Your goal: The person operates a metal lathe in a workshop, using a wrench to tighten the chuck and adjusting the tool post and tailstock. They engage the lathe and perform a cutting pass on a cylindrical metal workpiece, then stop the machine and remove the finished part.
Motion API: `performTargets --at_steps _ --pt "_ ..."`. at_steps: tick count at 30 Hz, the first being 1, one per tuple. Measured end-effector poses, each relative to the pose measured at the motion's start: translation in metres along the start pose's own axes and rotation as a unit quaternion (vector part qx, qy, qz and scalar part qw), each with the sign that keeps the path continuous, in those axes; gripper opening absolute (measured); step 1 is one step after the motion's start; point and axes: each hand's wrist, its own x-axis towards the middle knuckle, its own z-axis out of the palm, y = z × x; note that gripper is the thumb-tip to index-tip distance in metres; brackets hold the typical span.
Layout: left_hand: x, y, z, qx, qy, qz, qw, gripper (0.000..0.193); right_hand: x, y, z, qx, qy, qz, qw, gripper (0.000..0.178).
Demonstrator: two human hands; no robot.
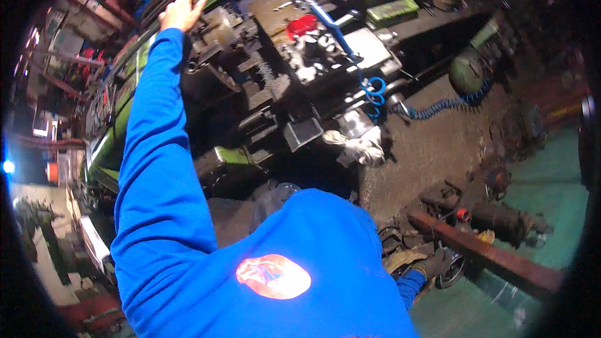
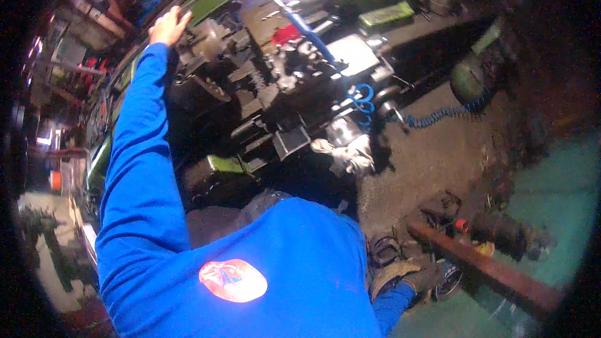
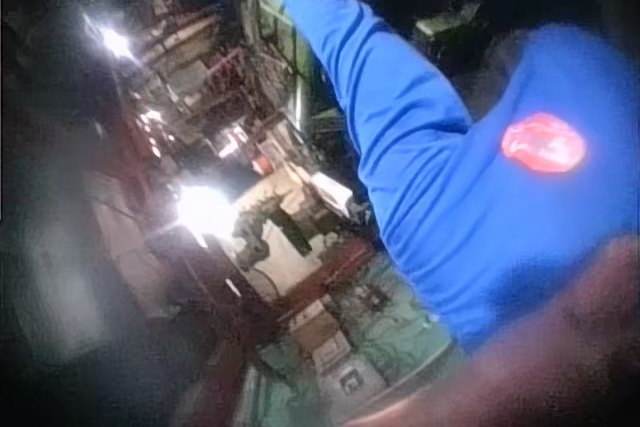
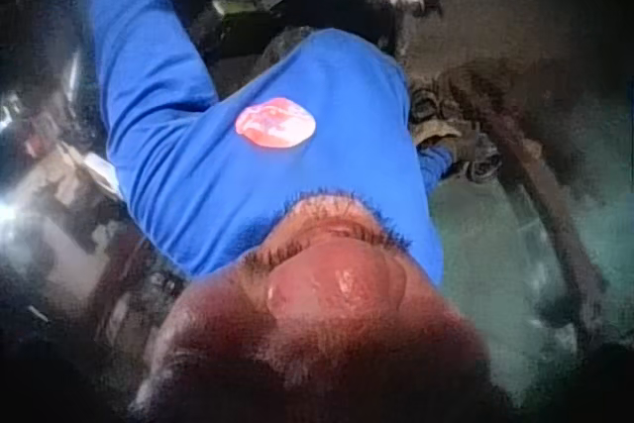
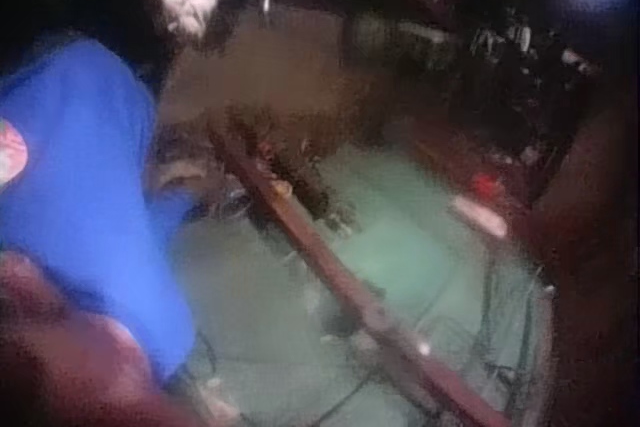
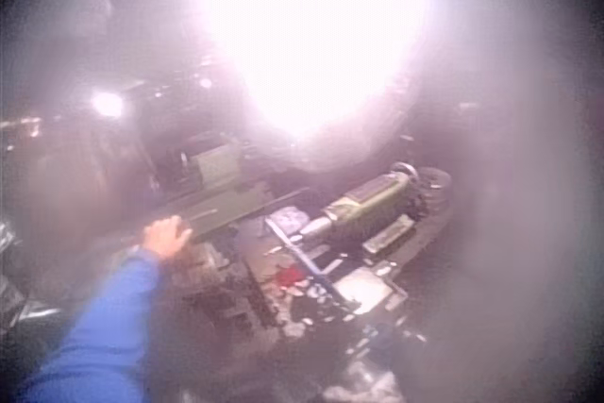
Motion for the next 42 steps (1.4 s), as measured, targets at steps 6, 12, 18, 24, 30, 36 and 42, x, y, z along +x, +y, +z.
performTargets --at_steps 6,12,18,24,30,36,42 --pt "-0.004 0.017 -0.007 -0.02 0.03 -0.008 0.999 0.059 -0.163 -0.139 0.166 -0.234 -0.323 -0.687 0.608 0.024" --pt "-0.006 0.019 0.001 -0.024 0.062 0.01 0.998 0.058 -0.381 -0.181 0.358 0.034 -0.503 -0.651 0.568 0.044" --pt "-0.012 0.025 -0.004 -0.08 0.043 0.004 0.996 0.058 -0.454 -0.098 0.52 -0.108 -0.507 -0.578 0.63 0.039" --pt "-0.017 0.022 0.007 -0.109 0.068 0.024 0.991 0.051 -0.431 -0.041 0.547 -0.126 -0.525 -0.507 0.672 0.038" --pt "-0.009 0.016 0.007 -0.119 0.105 0.037 0.987 0.043 -0.464 -0.105 0.529 0.019 -0.631 -0.305 0.713 0.043" --pt "-0.007 0.016 0.011 -0.096 0.113 0.048 0.988 0.054 -0.519 -0.192 0.442 0.162 -0.657 -0.182 0.713 0.072" --pt "-0.006 0.017 0.003 -0.067 0.121 0.049 0.989 0.047 -0.503 -0.205 0.449 0.239 -0.699 -0.14 0.659 0.085"
